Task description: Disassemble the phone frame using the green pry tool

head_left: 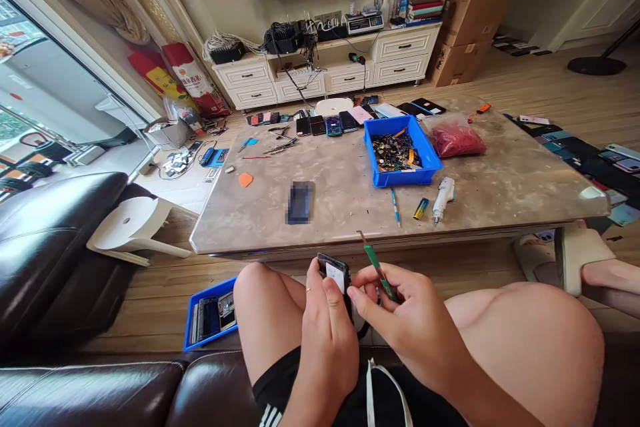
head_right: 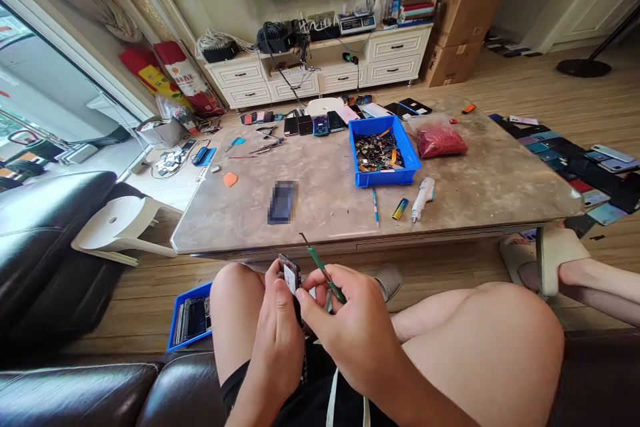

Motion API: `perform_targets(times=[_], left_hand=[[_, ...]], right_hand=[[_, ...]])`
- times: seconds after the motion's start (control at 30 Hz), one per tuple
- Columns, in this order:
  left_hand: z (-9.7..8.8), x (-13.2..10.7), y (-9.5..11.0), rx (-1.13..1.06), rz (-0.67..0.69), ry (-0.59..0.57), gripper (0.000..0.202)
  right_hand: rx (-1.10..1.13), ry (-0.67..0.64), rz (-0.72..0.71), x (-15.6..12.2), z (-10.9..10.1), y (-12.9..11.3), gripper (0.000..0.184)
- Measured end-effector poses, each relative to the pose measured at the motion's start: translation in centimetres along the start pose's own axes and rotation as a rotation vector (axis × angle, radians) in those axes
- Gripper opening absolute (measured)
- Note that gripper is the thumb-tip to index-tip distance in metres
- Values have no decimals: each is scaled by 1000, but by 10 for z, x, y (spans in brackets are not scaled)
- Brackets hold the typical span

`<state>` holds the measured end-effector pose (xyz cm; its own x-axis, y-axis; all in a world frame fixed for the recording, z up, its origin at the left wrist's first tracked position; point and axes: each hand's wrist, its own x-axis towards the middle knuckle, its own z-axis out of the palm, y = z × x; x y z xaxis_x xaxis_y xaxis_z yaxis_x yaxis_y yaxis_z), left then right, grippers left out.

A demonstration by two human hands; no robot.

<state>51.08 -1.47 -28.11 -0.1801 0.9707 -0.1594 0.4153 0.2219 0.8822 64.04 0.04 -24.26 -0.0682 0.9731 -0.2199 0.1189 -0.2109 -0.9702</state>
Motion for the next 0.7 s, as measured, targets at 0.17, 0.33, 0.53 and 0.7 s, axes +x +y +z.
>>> perform_targets(times=[0.17, 0.33, 0.53, 0.7], left_hand=[[1, 1, 2, 78, -4, 50, 73], [-1, 1, 1, 110, 7, 22, 72], [-4, -1, -1, 42, -32, -21, 69], [-4, -2, -2, -24, 9, 17, 59]], right_hand=[[-70, 98, -79, -6, 7, 4, 19], [-154, 141, -141, -6, 12, 4, 13], [-66, -8, -165, -2, 9, 4, 13], [159, -55, -78, 0, 8, 7, 16]])
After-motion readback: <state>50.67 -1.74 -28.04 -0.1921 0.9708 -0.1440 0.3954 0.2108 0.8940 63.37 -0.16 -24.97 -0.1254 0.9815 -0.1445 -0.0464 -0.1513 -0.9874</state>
